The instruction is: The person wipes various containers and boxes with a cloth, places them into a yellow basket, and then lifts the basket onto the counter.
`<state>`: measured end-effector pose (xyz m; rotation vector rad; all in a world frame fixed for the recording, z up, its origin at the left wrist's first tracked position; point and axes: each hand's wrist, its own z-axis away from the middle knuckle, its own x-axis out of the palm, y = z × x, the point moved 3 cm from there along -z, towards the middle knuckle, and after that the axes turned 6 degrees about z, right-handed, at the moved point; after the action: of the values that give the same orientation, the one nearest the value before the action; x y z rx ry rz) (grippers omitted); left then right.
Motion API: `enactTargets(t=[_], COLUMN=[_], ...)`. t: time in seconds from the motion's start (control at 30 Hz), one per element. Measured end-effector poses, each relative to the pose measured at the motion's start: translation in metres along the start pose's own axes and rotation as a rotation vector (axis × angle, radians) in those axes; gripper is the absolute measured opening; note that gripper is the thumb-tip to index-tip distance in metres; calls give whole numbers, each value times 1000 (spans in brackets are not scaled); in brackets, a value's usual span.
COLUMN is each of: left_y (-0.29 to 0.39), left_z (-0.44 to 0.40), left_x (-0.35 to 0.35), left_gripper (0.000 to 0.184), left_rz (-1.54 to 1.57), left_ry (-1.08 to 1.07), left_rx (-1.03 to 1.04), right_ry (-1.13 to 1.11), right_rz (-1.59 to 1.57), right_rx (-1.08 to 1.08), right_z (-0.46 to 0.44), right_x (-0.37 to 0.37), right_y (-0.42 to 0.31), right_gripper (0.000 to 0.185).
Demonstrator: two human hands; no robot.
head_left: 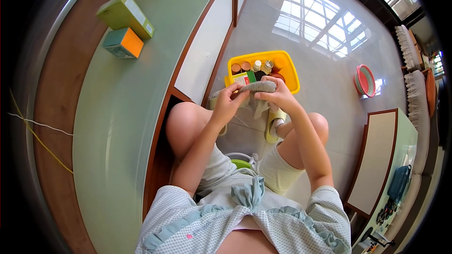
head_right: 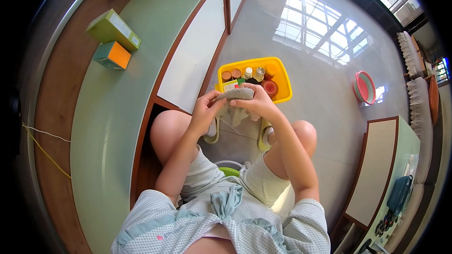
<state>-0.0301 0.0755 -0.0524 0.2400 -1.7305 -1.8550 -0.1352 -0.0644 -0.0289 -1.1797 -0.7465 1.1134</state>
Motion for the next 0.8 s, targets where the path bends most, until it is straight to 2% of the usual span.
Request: enactTargets(t=[0.07,0.17,0.27,0.3,0.4,0.43,0.57,0.7,0.73,0.8], left_y=[-5,16,20,18,14,20,53,96,105,128], left_z=[0,8,8,8,11,14,28,44,44,43], left_x=[-6,-5,-9,-11,-6,-5,-10,-27,-36,-53], left_gripper=[12,14,22,29,30,30,28,29,31,35], left_rz=[114,178,229,110,-25,-181,-482,-500,-585,-480], left_ry=[19,58,141,131,127,181,390,526,567,619], left_rx=[44,61,135,181,224,328,575,633,722,734], right_ry=[-19,77,115,14,-77,-141,-66,-48,-11,69], right_rz=[-77,-90,-279,-357,-578,-529,-710,-773,-750,-702], right_rx=[8,152,106,79,-117,-186,-97,7,19,55], right_z=[-2,-9,-2,-6,-8,-13,-23,-44,-50,-59], right_x=[5,4,20,24,46,52,72,86,92,103], right_y=[1,30,5,2,-15,-13,-24,-36,-44,-54], right_gripper=[40,47,53,50,42,48,42,27,27,28])
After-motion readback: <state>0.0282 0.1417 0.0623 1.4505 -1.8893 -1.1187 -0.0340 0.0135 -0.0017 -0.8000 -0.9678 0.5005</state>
